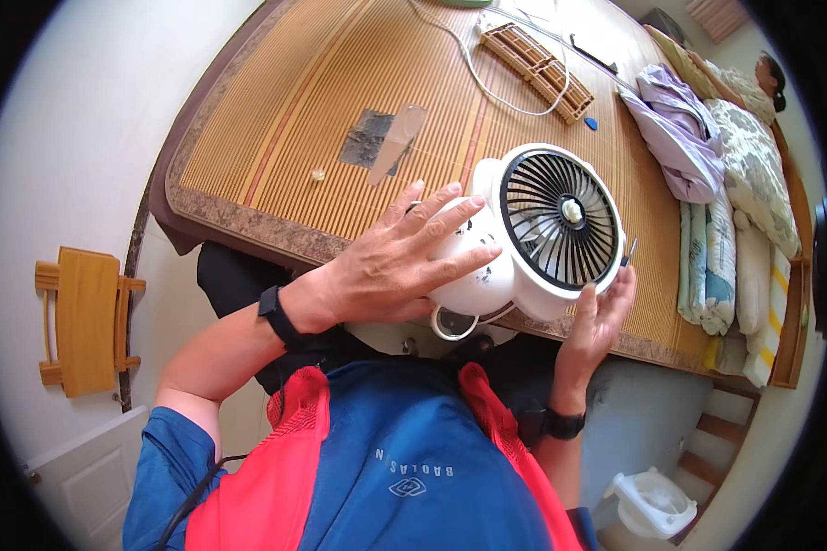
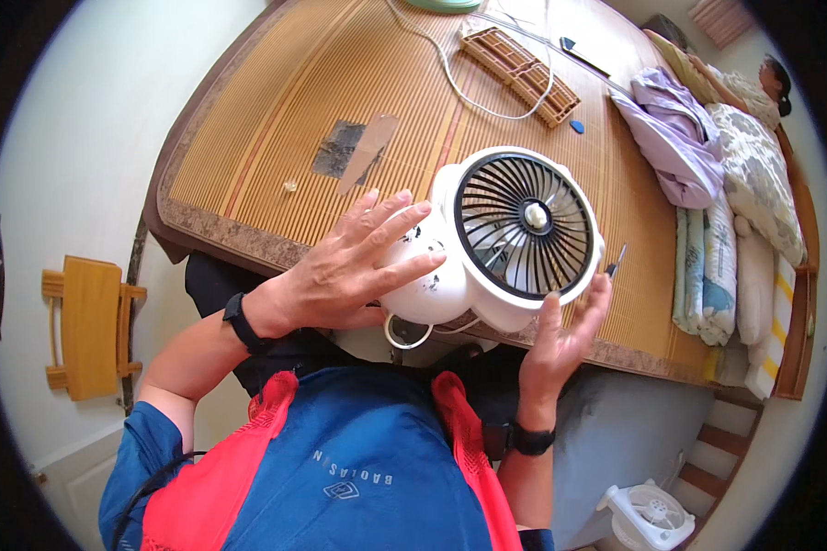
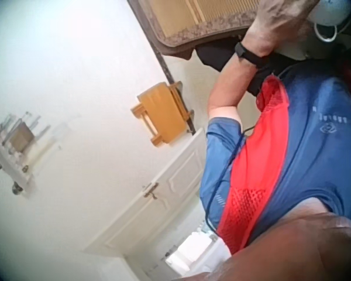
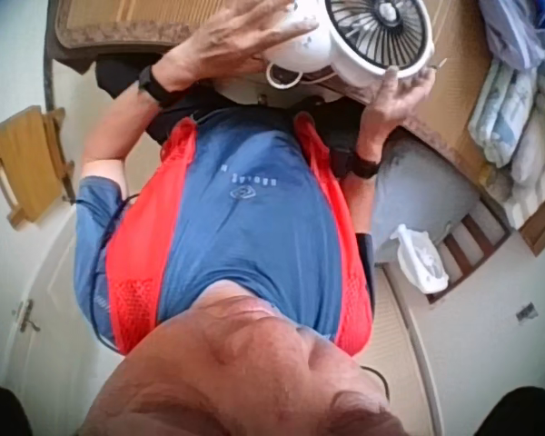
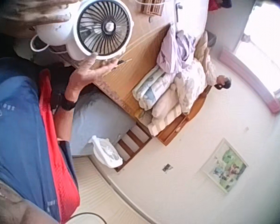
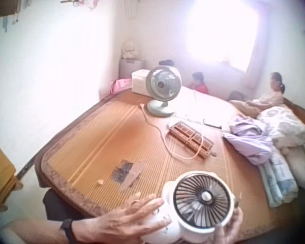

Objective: Disassembling and cleaning a small handheld fan using a screwdriver.

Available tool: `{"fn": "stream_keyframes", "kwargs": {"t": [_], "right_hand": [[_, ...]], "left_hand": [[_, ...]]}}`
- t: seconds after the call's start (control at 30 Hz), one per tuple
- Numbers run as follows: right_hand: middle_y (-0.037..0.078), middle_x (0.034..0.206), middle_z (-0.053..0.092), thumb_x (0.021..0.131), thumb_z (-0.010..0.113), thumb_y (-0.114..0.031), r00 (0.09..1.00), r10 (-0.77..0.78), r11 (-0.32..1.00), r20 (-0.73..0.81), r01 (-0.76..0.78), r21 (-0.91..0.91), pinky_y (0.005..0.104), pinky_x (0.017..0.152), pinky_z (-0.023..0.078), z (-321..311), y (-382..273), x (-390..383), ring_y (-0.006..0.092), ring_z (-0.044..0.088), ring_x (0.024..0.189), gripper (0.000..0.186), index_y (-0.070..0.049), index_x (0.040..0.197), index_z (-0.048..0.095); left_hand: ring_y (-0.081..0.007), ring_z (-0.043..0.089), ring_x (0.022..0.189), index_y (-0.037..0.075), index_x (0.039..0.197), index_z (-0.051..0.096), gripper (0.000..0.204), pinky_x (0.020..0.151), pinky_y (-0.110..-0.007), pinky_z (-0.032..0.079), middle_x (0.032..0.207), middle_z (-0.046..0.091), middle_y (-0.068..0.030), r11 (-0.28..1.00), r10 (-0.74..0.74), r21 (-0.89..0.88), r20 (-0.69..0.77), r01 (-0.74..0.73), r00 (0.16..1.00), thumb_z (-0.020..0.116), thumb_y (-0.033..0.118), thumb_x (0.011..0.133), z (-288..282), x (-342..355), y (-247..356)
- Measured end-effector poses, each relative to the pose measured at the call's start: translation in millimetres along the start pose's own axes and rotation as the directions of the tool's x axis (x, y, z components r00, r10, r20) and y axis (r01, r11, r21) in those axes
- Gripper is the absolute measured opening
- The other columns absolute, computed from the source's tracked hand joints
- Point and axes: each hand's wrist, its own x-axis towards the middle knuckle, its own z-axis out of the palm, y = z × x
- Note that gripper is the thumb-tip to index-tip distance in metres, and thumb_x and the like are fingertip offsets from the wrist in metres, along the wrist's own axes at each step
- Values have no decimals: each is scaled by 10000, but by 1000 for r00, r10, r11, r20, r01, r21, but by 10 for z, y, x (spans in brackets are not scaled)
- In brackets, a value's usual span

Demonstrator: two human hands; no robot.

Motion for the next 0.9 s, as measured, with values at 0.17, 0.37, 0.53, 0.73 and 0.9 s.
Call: {"fn": "stream_keyframes", "kwargs": {"t": [0.17,0.37,0.53,0.73,0.9], "right_hand": [[133,1644,577,1206,606,-408,984,115,915,136,-159,371,383,1248,442,42,-110,259,215,547,1504,737,34,1749,375],[239,1720,528,1058,812,-312,946,-249,960,208,214,178,530,1329,347,335,-614,647,382,494,1600,750,23,1667,530],[280,1693,526,944,904,-219,825,-519,809,224,559,-182,586,1332,346,810,-771,564,489,440,1613,753,10,1592,595],[274,1689,522,993,850,-318,730,-638,686,245,683,-251,613,1325,336,1230,-987,623,514,424,1609,661,-40,1558,650],[244,1678,546,983,850,-278,683,-630,649,370,724,-232,601,1338,320,1472,-1040,574,464,454,1606,640,-76,1559,656]], "left_hand": [[-522,563,1522,163,1615,625,945,1278,-567,469,1672,542,-301,1000,1,-20,-89,-3,996,971,209,736,38,102,20],[-303,591,1475,7,1679,483,923,1248,-427,474,1590,599,-203,428,-685,-854,-92,296,723,940,369,964,77,-173,100],[-163,611,1372,11,1730,382,858,1149,-355,536,1535,620,-95,195,-786,-958,-24,211,618,843,330,1080,-11,-211,194],[-199,676,1340,56,1697,438,682,1107,-383,584,1514,652,-125,-153,-858,-988,152,38,491,652,452,1184,36,-390,197],[-308,634,1455,101,1707,436,734,1210,-539,540,1649,591,-138,-344,-842,-927,233,-152,486,433,635,1204,80,-432,206]]}}
